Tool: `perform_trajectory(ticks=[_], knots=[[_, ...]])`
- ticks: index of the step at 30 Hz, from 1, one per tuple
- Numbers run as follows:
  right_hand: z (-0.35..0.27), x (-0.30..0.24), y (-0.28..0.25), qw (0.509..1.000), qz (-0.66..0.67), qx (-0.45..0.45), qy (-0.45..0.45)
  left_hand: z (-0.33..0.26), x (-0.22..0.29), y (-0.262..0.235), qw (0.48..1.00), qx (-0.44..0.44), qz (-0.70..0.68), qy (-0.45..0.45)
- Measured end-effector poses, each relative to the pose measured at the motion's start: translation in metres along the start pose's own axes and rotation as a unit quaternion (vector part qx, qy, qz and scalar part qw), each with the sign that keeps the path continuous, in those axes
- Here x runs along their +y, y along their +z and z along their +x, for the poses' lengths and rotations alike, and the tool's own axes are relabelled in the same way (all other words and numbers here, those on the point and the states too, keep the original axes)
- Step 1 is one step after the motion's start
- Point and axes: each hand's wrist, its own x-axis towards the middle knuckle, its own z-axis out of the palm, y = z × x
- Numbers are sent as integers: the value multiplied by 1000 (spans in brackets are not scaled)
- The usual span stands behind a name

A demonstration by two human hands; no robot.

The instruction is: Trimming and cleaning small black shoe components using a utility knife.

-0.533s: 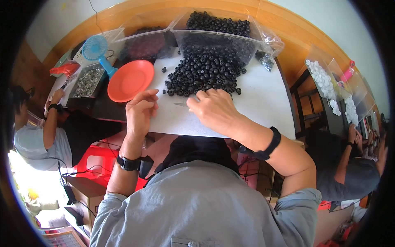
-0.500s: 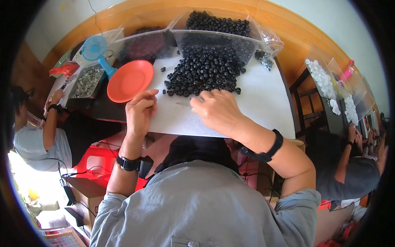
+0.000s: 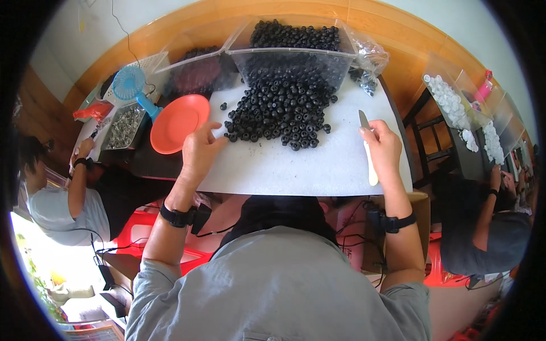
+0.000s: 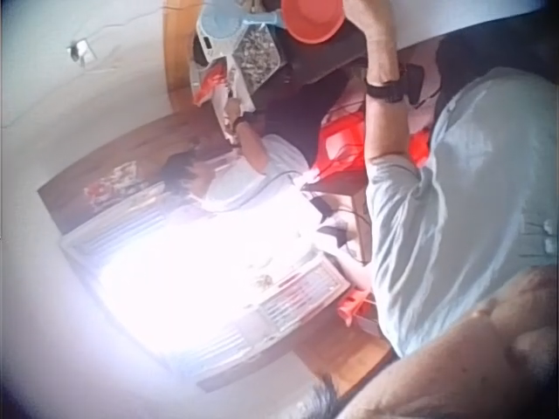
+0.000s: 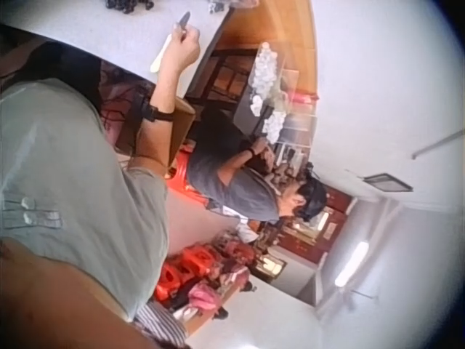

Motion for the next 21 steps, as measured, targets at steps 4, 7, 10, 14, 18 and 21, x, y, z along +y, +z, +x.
perform_trajectory(ticks=[4, 7, 10, 14, 18, 21], knots=[[-8, -5, -2, 999, -35, -13, 6, 1, 0, 3, 999, -27, 42, -15], [-7, -1, -2, 999, -25, -5, -25, 2, -1, 6, 999, -9, 49, 12], [-9, -4, -3, 997, -63, 5, -39, 0, 1, 10, 998, 26, 45, 40], [-7, -8, 0, 995, -83, -2, -49, 2, -8, 10, 994, 27, 67, 76], [-5, -19, 0, 988, -145, -41, -34, 3, -7, 12, 992, 35, 78, 92], [-3, -38, 7, 959, -255, -107, -60, 2, -8, 9, 995, 22, 63, 70]])
